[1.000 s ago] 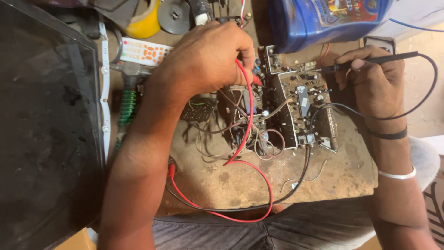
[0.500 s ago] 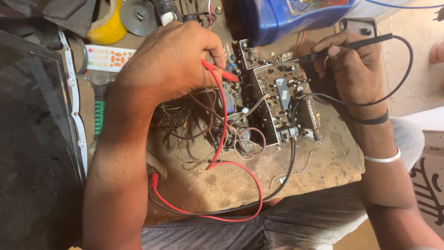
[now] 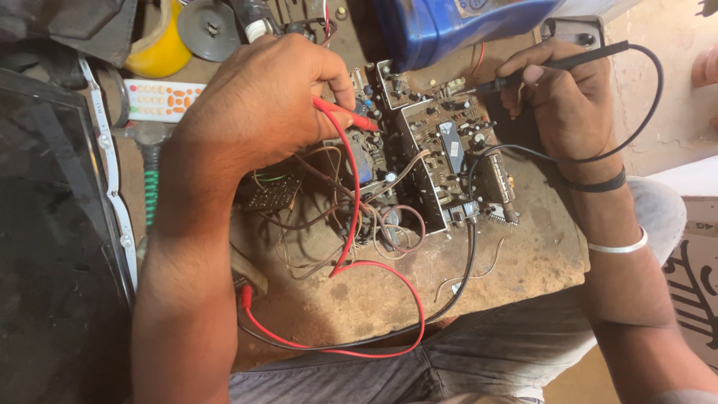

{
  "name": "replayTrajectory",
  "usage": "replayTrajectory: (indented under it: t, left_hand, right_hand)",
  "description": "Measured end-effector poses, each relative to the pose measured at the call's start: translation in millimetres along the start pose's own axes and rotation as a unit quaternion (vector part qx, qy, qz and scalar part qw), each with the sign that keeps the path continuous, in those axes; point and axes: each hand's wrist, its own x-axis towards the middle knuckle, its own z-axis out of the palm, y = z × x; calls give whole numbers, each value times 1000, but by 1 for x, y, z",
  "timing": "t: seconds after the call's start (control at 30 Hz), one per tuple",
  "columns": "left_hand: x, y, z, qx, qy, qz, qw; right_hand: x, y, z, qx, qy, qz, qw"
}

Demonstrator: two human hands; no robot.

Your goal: The person uses a multimeter to test points on a disassembled circuit board. They hold the red and black probes and touch various components and solder points while seated at a workbench.

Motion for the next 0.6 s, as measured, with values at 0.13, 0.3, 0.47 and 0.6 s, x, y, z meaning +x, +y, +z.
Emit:
replayTrajectory:
  t: [0.13,0.3,0.47,0.6]
  left_hand:
    - [-1,3,-2,-13,-16,-24,1000]
    - [-2,5,-3,-23,-10,-25,999]
    - [-2,5,-2,-16,-18,-38,999]
    - [-3,4,-3,-33,-20,-28,999]
  right_hand:
    - [-3,-3,1,-37,-27,-6,999]
    - [-2,-2,0,-29,-35,-11,999]
    - [-1,-4,1,-38,-39,-9,998]
    - [-2,-6,2,-51,-38,-9,998]
